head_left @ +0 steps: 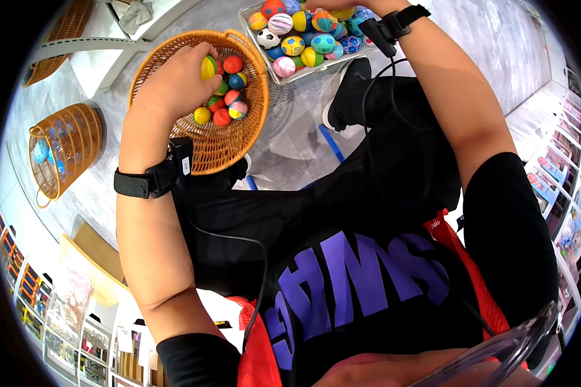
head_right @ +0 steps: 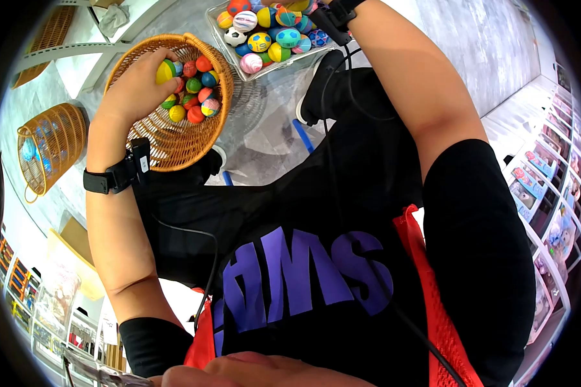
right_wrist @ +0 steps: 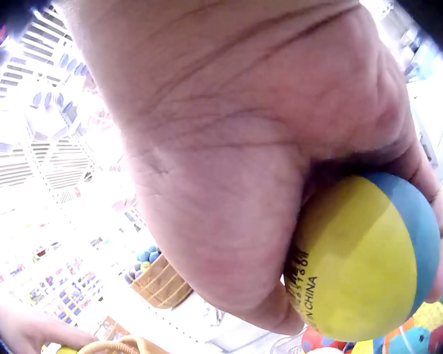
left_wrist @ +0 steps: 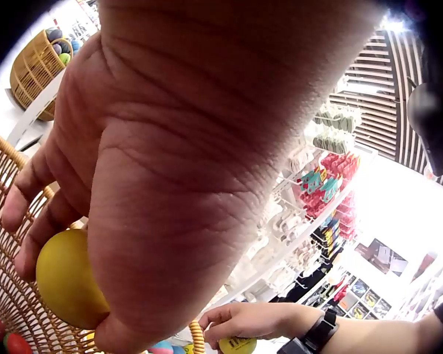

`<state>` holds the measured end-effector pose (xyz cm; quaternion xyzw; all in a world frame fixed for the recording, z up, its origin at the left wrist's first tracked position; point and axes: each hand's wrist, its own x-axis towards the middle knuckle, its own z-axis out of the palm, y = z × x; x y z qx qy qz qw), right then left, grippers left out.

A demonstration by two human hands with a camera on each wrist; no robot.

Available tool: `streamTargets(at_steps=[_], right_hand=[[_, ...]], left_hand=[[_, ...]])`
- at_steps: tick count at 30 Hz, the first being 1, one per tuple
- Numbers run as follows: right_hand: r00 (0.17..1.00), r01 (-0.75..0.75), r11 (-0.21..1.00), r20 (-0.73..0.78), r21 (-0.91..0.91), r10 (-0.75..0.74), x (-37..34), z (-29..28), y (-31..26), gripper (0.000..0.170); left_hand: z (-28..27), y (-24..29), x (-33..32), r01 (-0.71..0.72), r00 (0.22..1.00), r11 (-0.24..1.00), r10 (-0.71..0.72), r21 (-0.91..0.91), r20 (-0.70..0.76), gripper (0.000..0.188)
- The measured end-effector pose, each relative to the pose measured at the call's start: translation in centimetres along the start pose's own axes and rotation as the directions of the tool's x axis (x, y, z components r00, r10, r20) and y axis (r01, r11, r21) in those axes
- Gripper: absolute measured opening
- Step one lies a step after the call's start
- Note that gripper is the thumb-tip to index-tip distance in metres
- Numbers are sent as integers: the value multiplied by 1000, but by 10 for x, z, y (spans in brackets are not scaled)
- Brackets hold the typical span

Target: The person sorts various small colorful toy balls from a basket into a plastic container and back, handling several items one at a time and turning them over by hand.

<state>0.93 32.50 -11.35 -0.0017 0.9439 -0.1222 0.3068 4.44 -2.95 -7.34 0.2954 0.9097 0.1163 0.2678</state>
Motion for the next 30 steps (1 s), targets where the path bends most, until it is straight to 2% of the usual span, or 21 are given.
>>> streamTargets(at_steps=[2, 4, 5, 7, 8, 10, 11, 12, 14, 15, 19, 21, 25, 27, 28, 30], right_hand=[[999, 15, 1000, -34, 6, -15, -8, -6, 7, 44], [979, -185, 977, 112, 110, 173, -24, -19, 11, 50], [978, -189, 975, 112, 113, 176, -20, -16, 20, 50], [980, -19, 986, 195, -167, 52, -7, -6, 36, 56], [979, -22, 986, 195, -165, 54, -7, 0, 45, 56], [999, -14, 984, 48, -177, 23, -8, 12, 53, 56], [998, -55, 982, 0, -182, 56, 4, 32, 63, 46], [998, -56, 982, 0, -180, 57, 9, 38, 68, 46], [976, -6, 944, 203, -331, 77, 17, 52, 82, 36], [982, 42, 928, 188, -371, 31, 25, 63, 88, 32], [981, 98, 920, 191, -381, -25, 42, 84, 116, 31], [995, 43, 953, 98, -299, -14, 49, 91, 126, 31], [992, 106, 941, 102, -323, -77, 42, 85, 117, 31], [985, 125, 920, 161, -372, -68, 34, 79, 110, 30], [984, 126, 919, 163, -373, -69, 30, 74, 105, 30], [991, 51, 930, 136, -365, -1, 20, 58, 89, 30]], left_hand=[[1, 0, 1, -13, 1000, 1000, 13, 3, 3, 46], [1, 0, 1, -23, 1000, 1000, 23, 6, 7, 47], [1, 1, 2, -11, 1000, 1000, 11, 13, 25, 47], [2, -1, 2, 2, 999, 1000, -3, 20, 43, 48], [4, -2, 2, -4, 1000, 1000, 3, 18, 29, 49], [3, -2, 3, -8, 1000, 1000, 7, 15, 15, 49], [1, 0, 4, 7, 999, 1000, -8, 28, 42, 50], [0, 2, 4, 22, 997, 999, -25, 40, 68, 51], [3, 1, 4, 18, 997, 999, -21, 51, 71, 52], [3, 0, 5, 13, 997, 998, -17, 55, 72, 52], [5, -3, 6, 3, 998, 998, -7, 65, 69, 52], [5, -5, 3, 15, 999, 1000, -16, 5, 51, 55], [0, -3, 2, 73, 991, 997, -73, 0, 114, 54], [4, -7, -2, -8, 1000, 1000, 7, 26, 23, 53], [3, -5, -3, -6, 1000, 1000, 5, 24, 23, 53], [-2, 2, -4, -32, 999, 999, 32, 18, -8, 56]])
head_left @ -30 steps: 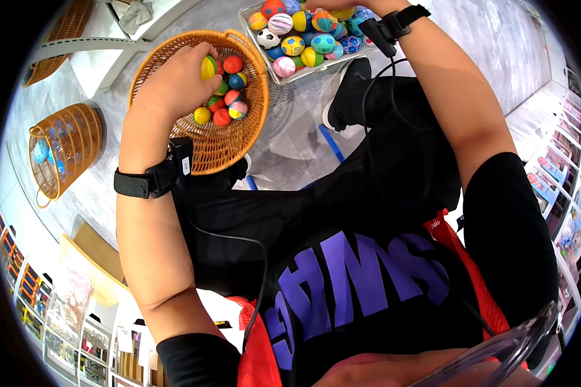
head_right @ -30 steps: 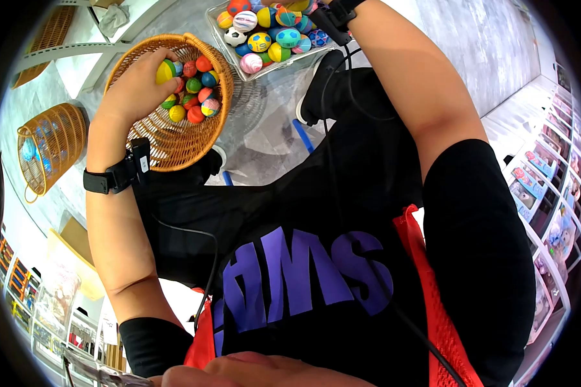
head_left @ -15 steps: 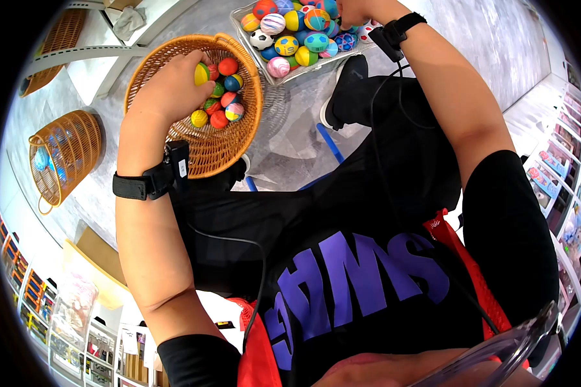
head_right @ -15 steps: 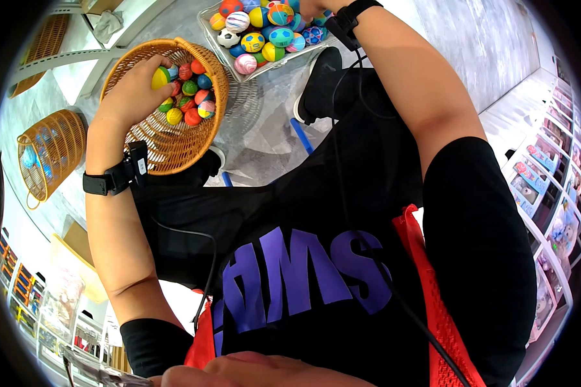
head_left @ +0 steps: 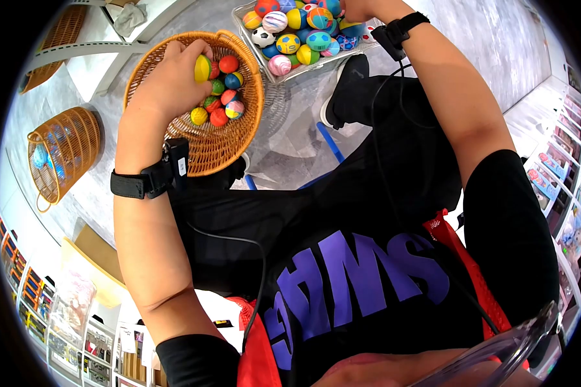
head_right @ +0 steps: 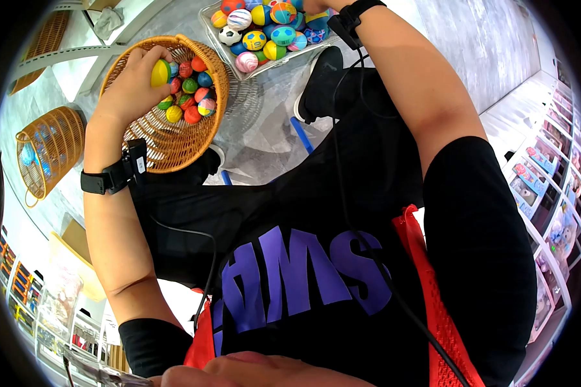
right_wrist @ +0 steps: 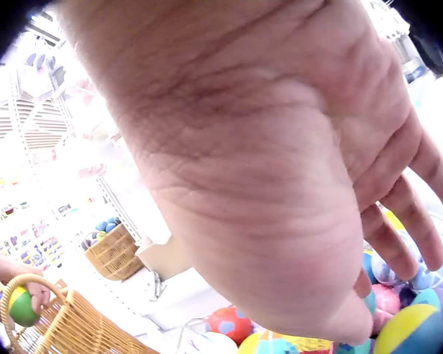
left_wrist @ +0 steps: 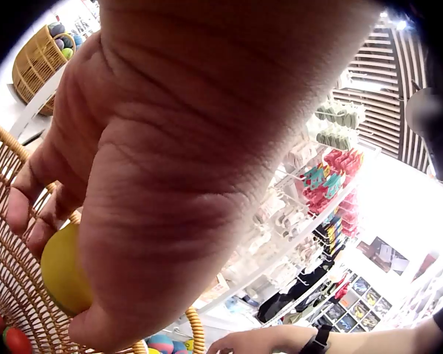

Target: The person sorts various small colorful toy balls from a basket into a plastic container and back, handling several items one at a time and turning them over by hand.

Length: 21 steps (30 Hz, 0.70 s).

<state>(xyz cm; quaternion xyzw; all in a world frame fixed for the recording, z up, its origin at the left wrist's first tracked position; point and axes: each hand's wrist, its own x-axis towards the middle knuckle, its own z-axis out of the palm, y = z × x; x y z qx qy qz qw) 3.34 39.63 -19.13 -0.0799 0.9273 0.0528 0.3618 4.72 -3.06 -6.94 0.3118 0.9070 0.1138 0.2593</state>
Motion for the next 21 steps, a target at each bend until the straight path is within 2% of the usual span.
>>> streamTargets(at_steps=[1, 3, 4, 5, 6, 7, 8, 9, 10, 11, 12, 13, 14, 15, 16, 18, 19, 21], right_hand=[[1000, 1, 1000, 2, -4, -1, -11, -14, -10, 30], [951, 6, 952, -298, 306, 89, -42, -55, -45, 35], [950, 7, 952, -298, 307, 89, -51, -67, -54, 35], [962, 162, 883, -269, 441, -43, -57, -80, -63, 40], [950, 297, 770, -259, 565, -176, -64, -91, -73, 46], [946, 317, 605, -197, 730, -257, -80, -103, -90, 50], [924, 299, 411, -154, 862, -350, -94, -111, -106, 55], [887, 357, 385, -179, 851, -426, -100, -113, -115, 54], [843, 412, 355, -203, 839, -498, -102, -115, -120, 53], [788, 494, 300, -274, 816, -551, -93, -107, -126, 53], [789, 493, 301, -274, 816, -551, -91, -105, -129, 53], [793, 515, 338, -288, 788, -536, -92, -105, -132, 52], [797, 534, 374, -305, 758, -521, -92, -105, -135, 51], [773, 564, 349, -331, 748, -541, -91, -104, -136, 50], [773, 565, 349, -331, 748, -541, -92, -102, -138, 50], [742, 594, 227, -417, 771, -525, -94, -98, -141, 49], [742, 594, 227, -417, 772, -525, -96, -99, -143, 49], [772, 566, 263, -390, 782, -501, -100, -101, -145, 53]], left_hand=[[0, 2, 1, 1, 1000, 1000, -1, -4, -1, 56], [0, 6, 4, -188, 971, 977, 169, -105, -167, 52], [3, 11, 5, -187, 972, 977, 168, -104, -166, 52], [3, 14, 6, -238, 952, 959, 199, -151, -233, 57], [4, 18, 8, -292, 926, 937, 226, -194, -302, 62], [2, 24, 9, -295, 925, 936, 229, -194, -303, 62], [-2, 33, 6, -254, 942, 923, 170, -288, -288, 63], [-7, 40, 4, -213, 957, 901, 114, -378, -268, 63], [-11, 46, 4, -215, 956, 900, 115, -378, -269, 63], [-15, 51, 4, -130, 981, 880, 48, -456, -188, 64], [-17, 53, 4, -41, 995, 851, -15, -524, -102, 65], [-15, 52, 4, -41, 994, 850, -16, -526, -103, 65], [-12, 49, 5, -104, 988, 859, 31, -502, -153, 67], [-10, 47, 6, -166, 977, 864, 78, -474, -201, 69], [-9, 45, 6, -166, 977, 864, 78, -474, -201, 69], [-7, 42, 6, -279, 941, 897, 185, -342, -283, 70], [-5, 40, 8, -279, 941, 897, 185, -342, -283, 70], [1, 35, 13, -427, 862, 869, 309, -248, -401, 67]])
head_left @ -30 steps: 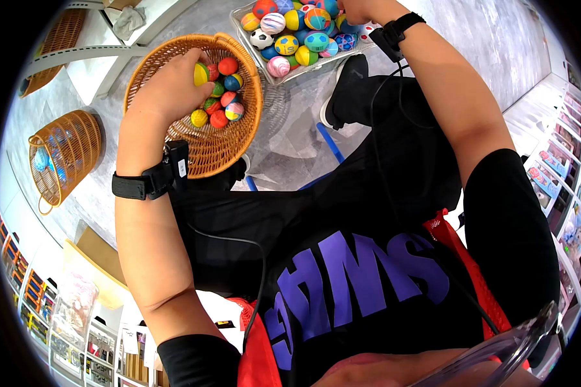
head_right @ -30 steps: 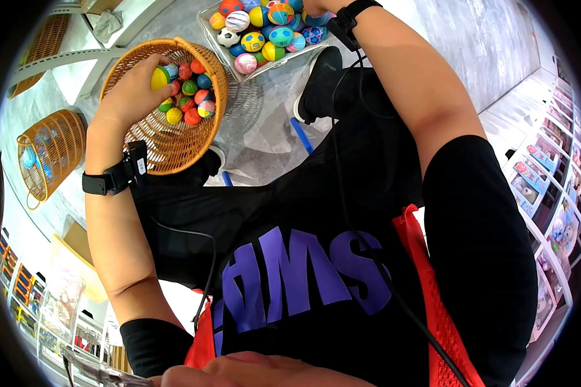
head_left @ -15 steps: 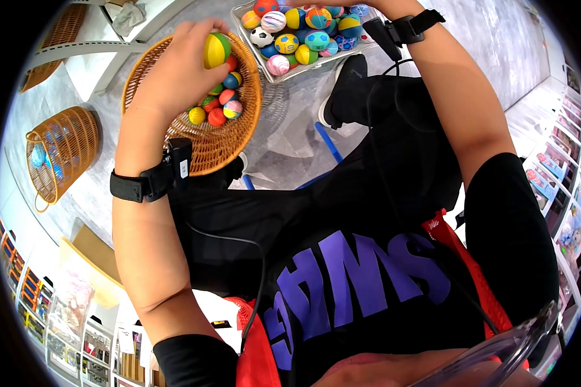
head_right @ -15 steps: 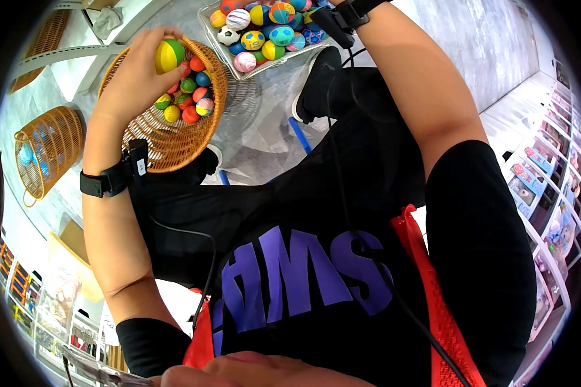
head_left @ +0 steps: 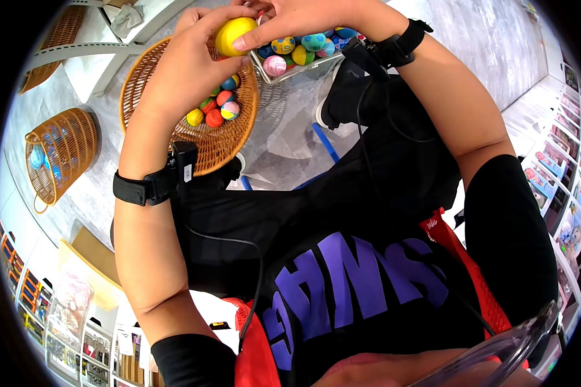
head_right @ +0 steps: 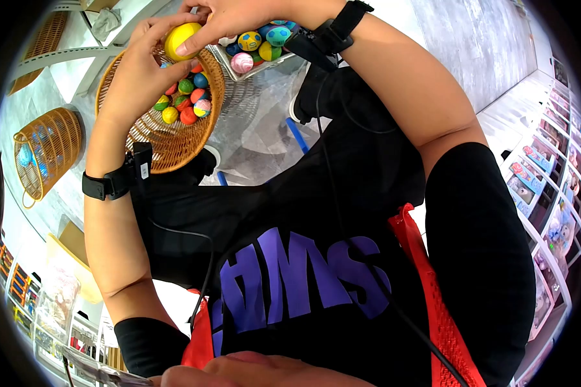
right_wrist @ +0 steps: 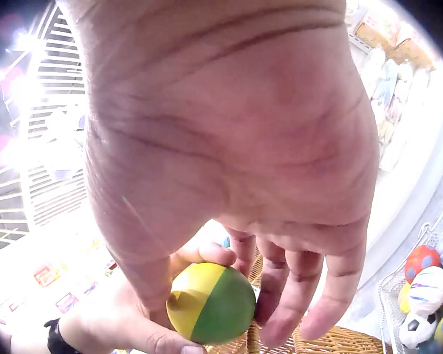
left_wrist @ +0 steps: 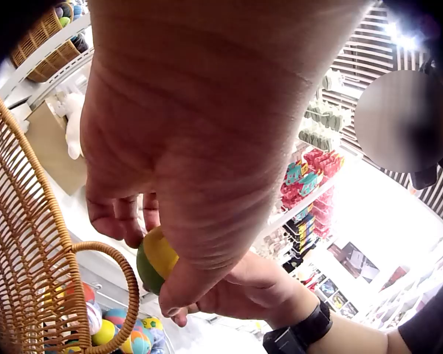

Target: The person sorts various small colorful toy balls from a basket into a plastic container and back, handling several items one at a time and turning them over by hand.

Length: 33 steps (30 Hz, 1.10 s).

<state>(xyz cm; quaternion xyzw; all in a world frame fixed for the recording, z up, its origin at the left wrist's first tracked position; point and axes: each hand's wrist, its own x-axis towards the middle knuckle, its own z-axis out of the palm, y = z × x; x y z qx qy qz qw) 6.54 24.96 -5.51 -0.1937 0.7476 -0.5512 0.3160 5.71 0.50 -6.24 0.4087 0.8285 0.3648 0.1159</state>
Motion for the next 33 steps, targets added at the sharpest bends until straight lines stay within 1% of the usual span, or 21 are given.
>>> streamTargets(at_steps=[1, 3, 4, 6, 7, 9, 10, 11, 12, 13, 14, 15, 17, 19, 21, 22, 24, 26, 28, 31, 33], right_hand=[[1000, -1, 1000, 1, 0, 1, -1, 1, -2, 53], [997, -28, 998, -73, -61, 23, -2, 2, -6, 60], [997, -28, 998, -73, -61, 24, -2, 1, -5, 60], [985, -6, 934, -165, -358, -56, 1, -4, 1, 66], [985, -6, 934, -164, -358, -56, 1, -6, 4, 66], [976, -92, 877, -217, -471, -14, -2, -9, 12, 67], [984, -157, 800, -156, -579, 80, -3, -12, 24, 65], [985, -157, 799, -154, -580, 82, -6, -7, 25, 65], [970, -239, 728, -190, -643, 151, -10, -1, 26, 63], [949, -316, 644, -232, -697, 214, -11, 4, 27, 61], [968, -251, 649, -163, -719, 193, -9, 3, 34, 51], [968, -249, 649, -161, -719, 193, -6, 9, 53, 51], [917, -314, 442, -148, -840, 370, 1, 29, 89, 49], [912, -300, 401, -137, -865, 386, -3, 37, 101, 53], [887, -267, 295, -113, -917, 448, -2, 44, 118, 54], [849, -270, 274, -94, -923, 520, 0, 45, 121, 55], [861, -261, 267, -99, -928, 499, 1, 45, 127, 54], [874, -251, 263, -101, -931, 475, 0, 47, 135, 53], [910, -263, 309, -129, -914, 394, 3, 48, 140, 49], [926, -269, 351, -141, -897, 349, 6, 48, 144, 47], [916, -286, 358, -143, -889, 375, 5, 49, 139, 47]], left_hand=[[-4, 8, 0, 1, 1000, 1000, -1, -1, 0, 67], [-17, 33, 2, 174, 974, 981, -183, 81, 130, 44], [-18, 38, 2, 174, 975, 981, -183, 81, 130, 44], [-18, 42, 2, 240, 968, 966, -229, -101, 106, 51], [-14, 38, 2, 240, 968, 965, -229, -101, 106, 51], [0, 21, 0, 98, 986, 995, -96, 13, -133, 45], [-1, 9, 0, 99, 986, 995, -97, 12, -134, 45], [-3, -3, 0, 102, 990, 992, -94, 73, -102, 34], [-5, -13, -3, 103, 993, 985, -94, 136, -69, 25], [-7, -15, -4, 105, 993, 985, -96, 135, -70, 25], [-9, -16, -4, 109, 994, 975, -102, 193, -48, 20], [-10, -16, -5, 113, 994, 962, -110, 250, -26, 19], [-10, -18, -10, 114, 994, 944, -109, 310, -32, 19], [-11, -21, -14, 116, 993, 922, -109, 370, -38, 19], [-13, -29, -15, 167, 983, 909, -185, 382, 9, 21], [-15, -28, -15, 171, 982, 908, -187, 383, 6, 21], [-20, -27, -17, 214, 970, 897, -241, 387, 23, 22], [-19, -29, -20, 205, 972, 894, -234, 399, 24, 21], [-22, -28, -23, 199, 973, 891, -228, 407, 24, 21], [-28, -19, -27, 196, 971, 878, -237, 438, 42, 21], [-36, -10, -25, 355, 925, 919, -373, 173, 79, 21]])
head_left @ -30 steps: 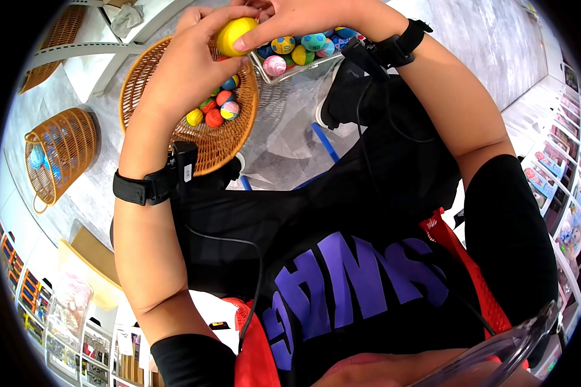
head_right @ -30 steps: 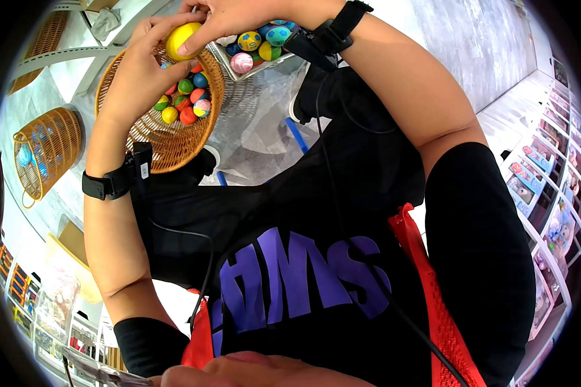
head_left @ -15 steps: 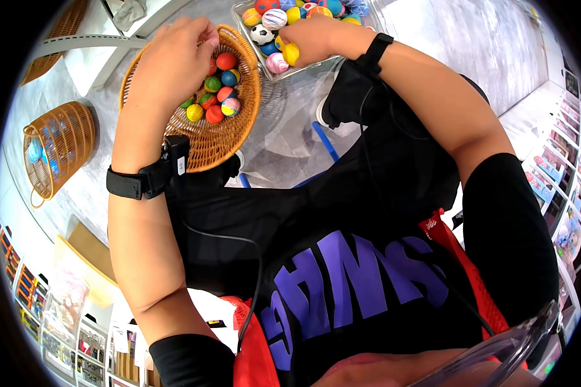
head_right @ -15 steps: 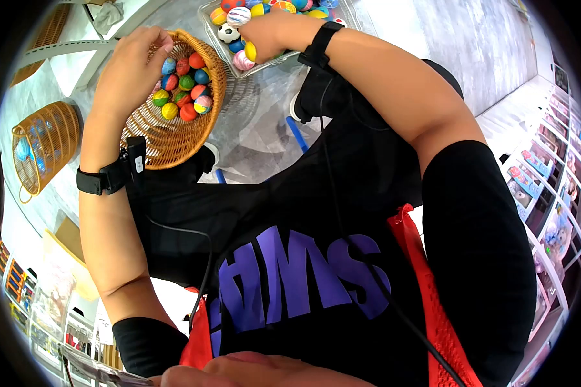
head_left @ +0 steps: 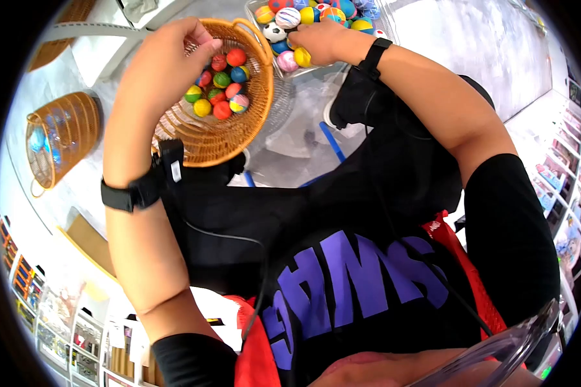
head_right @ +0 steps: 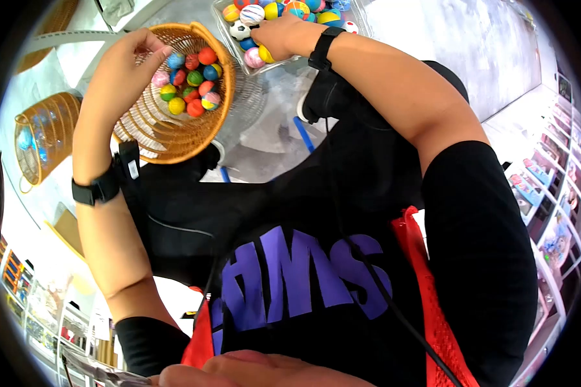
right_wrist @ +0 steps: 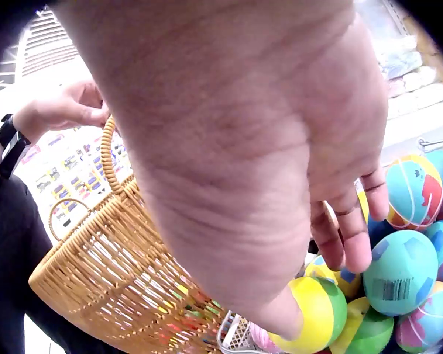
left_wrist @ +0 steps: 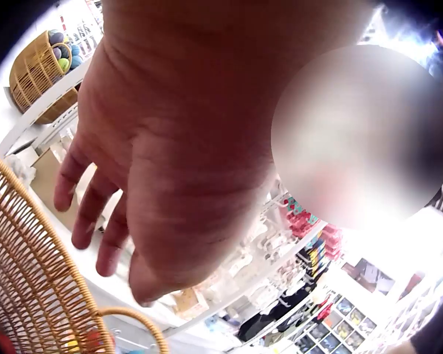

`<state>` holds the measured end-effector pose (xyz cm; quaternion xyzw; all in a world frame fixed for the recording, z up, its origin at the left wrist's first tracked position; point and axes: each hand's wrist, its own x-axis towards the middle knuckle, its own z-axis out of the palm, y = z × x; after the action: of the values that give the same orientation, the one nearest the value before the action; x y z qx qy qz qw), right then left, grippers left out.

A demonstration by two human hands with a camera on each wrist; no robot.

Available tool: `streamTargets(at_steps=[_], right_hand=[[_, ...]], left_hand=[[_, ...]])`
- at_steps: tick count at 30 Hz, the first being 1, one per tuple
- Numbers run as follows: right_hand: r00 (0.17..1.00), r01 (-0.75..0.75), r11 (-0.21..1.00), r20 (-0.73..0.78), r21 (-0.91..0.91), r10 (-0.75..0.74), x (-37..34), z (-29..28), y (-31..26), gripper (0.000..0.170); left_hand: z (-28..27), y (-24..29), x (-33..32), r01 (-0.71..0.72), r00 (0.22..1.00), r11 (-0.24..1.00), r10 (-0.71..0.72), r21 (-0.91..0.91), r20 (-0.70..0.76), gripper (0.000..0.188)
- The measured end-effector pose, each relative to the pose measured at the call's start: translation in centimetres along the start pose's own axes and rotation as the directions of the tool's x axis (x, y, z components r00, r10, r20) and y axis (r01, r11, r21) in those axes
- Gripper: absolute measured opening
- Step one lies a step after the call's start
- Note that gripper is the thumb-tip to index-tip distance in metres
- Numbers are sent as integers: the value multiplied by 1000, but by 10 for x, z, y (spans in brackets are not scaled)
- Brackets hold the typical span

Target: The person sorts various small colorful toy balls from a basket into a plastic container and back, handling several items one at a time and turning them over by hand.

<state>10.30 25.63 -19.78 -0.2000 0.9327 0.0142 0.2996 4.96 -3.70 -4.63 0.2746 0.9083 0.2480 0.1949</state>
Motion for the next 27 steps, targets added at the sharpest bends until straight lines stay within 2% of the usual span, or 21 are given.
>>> streamTargets(at_steps=[2, 4, 6, 7, 8, 9, 10, 11, 12, 13, 15, 16, 18, 19, 20, 21, 22, 24, 25, 26, 27], right_hand=[[1000, 5, 999, 5, 32, -5, 5, -3, 5, 50], [999, -15, 1000, 48, 24, 14, 7, -7, 11, 47], [996, -54, 996, 74, 65, 49, 7, -24, 11, 44], [995, -83, 992, 71, 93, 76, 9, -29, 10, 45], [992, -106, 988, 73, 113, 99, 7, -33, 9, 45], [990, -139, 980, 54, 143, 132, 7, -37, 8, 44], [989, -142, 979, 53, 145, 135, 6, -44, 8, 44], [990, -136, 978, 45, 161, 131, 3, -50, 7, 41], [992, -129, 976, 38, 174, 124, 1, -54, 4, 39], [994, -105, 975, 27, 195, 102, 10, -47, 9, 36], [995, -95, 978, 1, 185, 96, 11, -60, 7, 33], [995, -88, 980, -21, 179, 93, 11, -68, 8, 30], [994, -84, 979, -58, 185, 97, 5, -91, 8, 22], [988, -90, 966, -100, 240, 117, -3, -108, 5, 22], [980, -90, 952, -142, 294, 137, -9, -123, 1, 23], [964, -94, 952, -214, 290, 160, -14, -135, -4, 12], [962, -89, 956, -225, 280, 155, -15, -146, -8, 12], [928, 171, 827, -369, 536, 47, -18, -169, -17, 42], [879, 314, 758, -476, 571, -5, -25, -181, -32, 31], [879, 318, 767, -476, 557, -19, -29, -190, -46, 31], [840, 463, 641, -534, 613, -95, -32, -201, -58, 27]], left_hand=[[-25, 37, -18, 78, 997, 932, -67, -353, 44, 18], [-32, 65, -44, -141, 984, 770, 42, -623, -171, 28], [-44, 85, -79, -352, 935, 610, 184, -710, -305, 24], [-35, 100, -90, -444, 880, 148, 259, -884, -399, 25], [-51, 97, -91, -424, 797, 100, 512, -900, -319, 27], [-54, 104, -91, -490, 684, 20, 629, -872, -370, 22], [-58, 116, -118, -450, 765, 76, 547, -890, -340, 13], [-66, 122, -123, -424, 766, 147, 585, -894, -267, 12], [-71, 125, -127, -400, 765, 218, 614, -890, -193, 27], [-63, 121, -134, -402, 766, 218, 612, -889, -196, 27], [-38, 114, -148, -549, 758, 54, 452, -834, -470, 18], [-37, 125, -149, -556, 754, 56, 454, -829, -475, 18], [-41, 149, -150, -639, 762, 200, 297, -742, -576, 20], [-45, 139, -145, -618, 748, 96, 378, -781, -545, 18], [-49, 107, -143, -616, 644, 80, 623, -784, -443, 20], [-48, 99, -153, -578, 668, 28, 590, -815, -454, 8], [-52, 100, -155, -537, 696, -27, 551, -843, -460, 12], [-56, 94, -163, -544, 667, -48, 581, -838, -467, 12], [-58, 90, -167, -542, 641, -73, 608, -837, -468, 12], [-64, 86, -172, -557, 636, -77, 601, -827, -484, 12], [-77, 83, -175, -486, 647, -26, 661, -873, -380, 11]])
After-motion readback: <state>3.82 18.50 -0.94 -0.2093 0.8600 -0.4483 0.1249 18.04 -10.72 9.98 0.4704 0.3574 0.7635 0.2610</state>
